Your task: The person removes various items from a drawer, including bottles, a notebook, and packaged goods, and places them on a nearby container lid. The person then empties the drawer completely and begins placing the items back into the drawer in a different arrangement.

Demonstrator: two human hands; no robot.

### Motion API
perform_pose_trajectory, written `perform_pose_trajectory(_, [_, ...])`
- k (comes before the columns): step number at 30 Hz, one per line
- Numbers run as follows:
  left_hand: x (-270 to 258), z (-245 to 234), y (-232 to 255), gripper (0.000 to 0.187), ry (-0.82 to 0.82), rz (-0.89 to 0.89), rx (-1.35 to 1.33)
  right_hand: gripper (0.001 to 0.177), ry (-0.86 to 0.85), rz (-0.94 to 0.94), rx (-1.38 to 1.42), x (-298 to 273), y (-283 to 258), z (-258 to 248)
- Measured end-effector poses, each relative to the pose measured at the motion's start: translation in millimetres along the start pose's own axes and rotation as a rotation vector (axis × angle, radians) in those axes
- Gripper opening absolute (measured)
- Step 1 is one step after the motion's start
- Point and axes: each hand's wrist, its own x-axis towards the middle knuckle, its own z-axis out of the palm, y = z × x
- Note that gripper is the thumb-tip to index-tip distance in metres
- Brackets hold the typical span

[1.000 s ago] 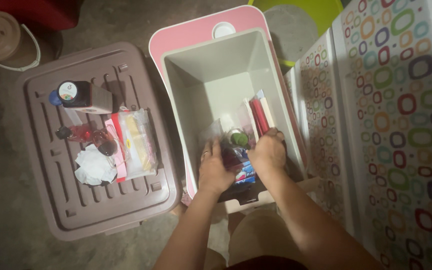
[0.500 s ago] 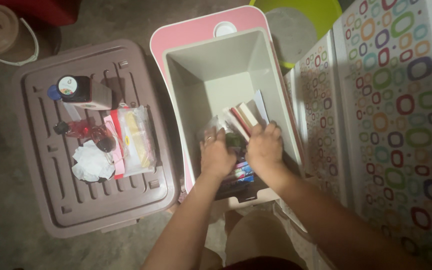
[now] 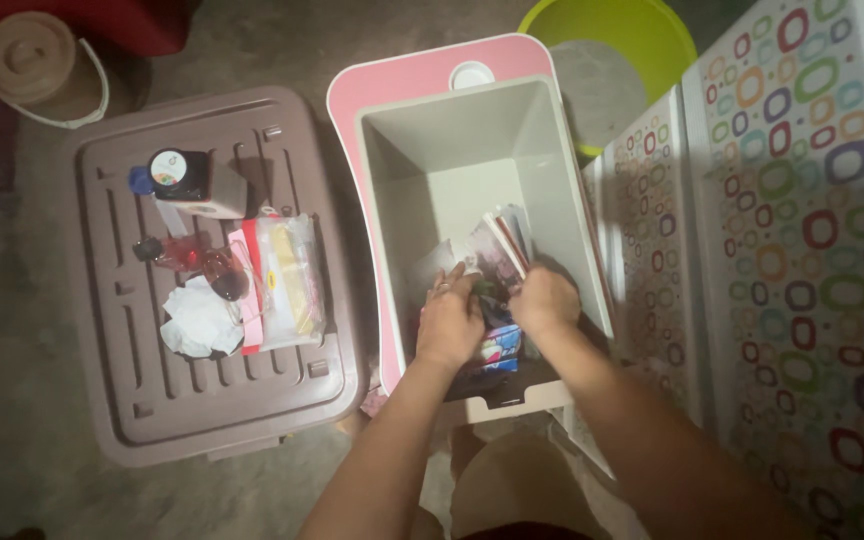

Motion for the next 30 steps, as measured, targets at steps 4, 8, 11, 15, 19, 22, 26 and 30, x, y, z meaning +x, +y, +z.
perform_pose_trajectory(4, [3, -3, -8, 0.039, 0.004, -0.008, -0.122, 0.031, 0.059, -0.082, -0.104, -7, 3, -18])
perform_pose_trajectory(8, [2, -5, -15, 0.040, 0.042, -0.024, -0.256, 0.033, 0.180, -0.144, -0.089, -25, 2, -47])
perform_pose_trajectory(11, [4, -7, -13, 0.042, 0.103, 0.021, -0.343, 0.030, 0.159, -0.197, -0.108, -42, -9, -85])
perform_pose_trajectory(15, [17, -22, -5, 0.058, 0.146, -0.054, -0.494, 0.040, 0.123, -0.222, 0.334, -69, -47, -138])
perform_pose_trajectory(19, [50, -65, -5, 0.069, 0.199, -0.119, -1.000, 0.020, 0.274, -0.604, 0.312, -103, -101, -174])
perform_pose_trajectory(22, [53, -119, -31, 0.067, 0.161, -0.200, -1.310, 0.026, 0.071, -0.447, 0.622, -120, -159, -168])
perform_pose_trajectory(26, [20, -192, -97, 0.067, 0.134, -0.126, -1.524, 0.025, -0.101, -0.245, 0.620, -126, -221, -114])
perform_pose_trajectory(30, [-36, -237, -197, 0.067, 0.242, -0.152, -1.507, 0.087, -0.019, -0.527, 0.155, -108, -268, 13])
